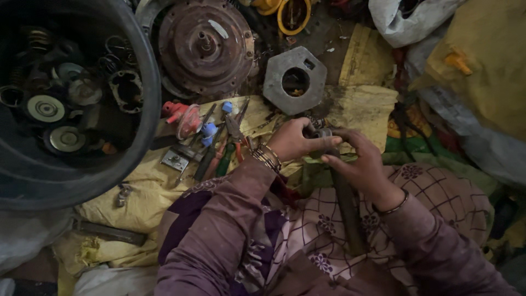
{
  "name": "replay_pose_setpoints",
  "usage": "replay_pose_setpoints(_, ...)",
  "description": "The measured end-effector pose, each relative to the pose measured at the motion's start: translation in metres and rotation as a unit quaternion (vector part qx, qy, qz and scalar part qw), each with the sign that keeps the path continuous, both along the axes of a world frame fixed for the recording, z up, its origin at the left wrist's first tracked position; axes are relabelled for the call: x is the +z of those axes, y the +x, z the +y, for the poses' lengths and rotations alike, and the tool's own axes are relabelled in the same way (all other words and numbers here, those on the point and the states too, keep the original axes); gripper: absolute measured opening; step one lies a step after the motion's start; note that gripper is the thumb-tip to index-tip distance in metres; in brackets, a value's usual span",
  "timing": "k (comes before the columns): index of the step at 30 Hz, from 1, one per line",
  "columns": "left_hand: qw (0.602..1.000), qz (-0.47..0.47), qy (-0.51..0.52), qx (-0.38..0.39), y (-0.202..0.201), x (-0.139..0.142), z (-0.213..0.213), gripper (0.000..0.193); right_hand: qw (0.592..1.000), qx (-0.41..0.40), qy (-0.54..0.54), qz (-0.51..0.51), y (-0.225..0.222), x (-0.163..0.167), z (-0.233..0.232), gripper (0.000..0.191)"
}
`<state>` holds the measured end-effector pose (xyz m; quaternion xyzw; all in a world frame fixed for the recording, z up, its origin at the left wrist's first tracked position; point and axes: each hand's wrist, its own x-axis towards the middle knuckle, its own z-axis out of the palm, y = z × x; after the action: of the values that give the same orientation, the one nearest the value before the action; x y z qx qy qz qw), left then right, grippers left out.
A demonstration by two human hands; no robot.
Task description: The person sits on the floor and uses a hammer and metal block to repeatedly strike and separate small metal components. They handle the parts by hand, inspect them, and place separated pieces into a nearby bucket.
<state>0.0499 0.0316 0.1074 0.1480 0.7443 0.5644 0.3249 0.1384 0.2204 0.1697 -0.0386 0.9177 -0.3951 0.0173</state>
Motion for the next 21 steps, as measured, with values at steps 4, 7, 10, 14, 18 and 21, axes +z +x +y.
replay_pose_setpoints(4, 1.000, -0.017, 0.021, -0.001, -0.001, -0.005, 0.003, 0.075, 0.999, 0.023, -0.007, 0.034, 0.001, -0.002, 0.004, 0.055)
replay_pose_setpoints(7, 0.999, -0.036, 0.016, -0.007, -0.001, -0.007, 0.004, 0.077, 0.998, 0.032, 0.033, 0.038, 0.002, -0.002, 0.005, 0.059)
replay_pose_setpoints(10, 0.998, -0.066, 0.000, -0.013, -0.001, -0.008, 0.003, 0.079, 0.994, 0.046, 0.038, 0.092, 0.003, -0.003, 0.004, 0.052)
replay_pose_setpoints(14, 0.998, -0.068, -0.004, 0.003, -0.001, -0.014, 0.006, 0.082, 0.992, 0.053, 0.040, 0.110, 0.002, -0.006, 0.001, 0.063)
replay_pose_setpoints(18, 0.995, -0.095, -0.011, -0.012, 0.001, -0.023, 0.011, 0.083, 0.996, 0.033, -0.006, 0.086, 0.003, -0.007, -0.002, 0.066)
replay_pose_setpoints(21, 0.989, -0.145, 0.022, -0.017, 0.001, -0.027, 0.012, 0.084, 0.996, 0.016, 0.042, 0.081, 0.005, -0.005, -0.004, 0.063)
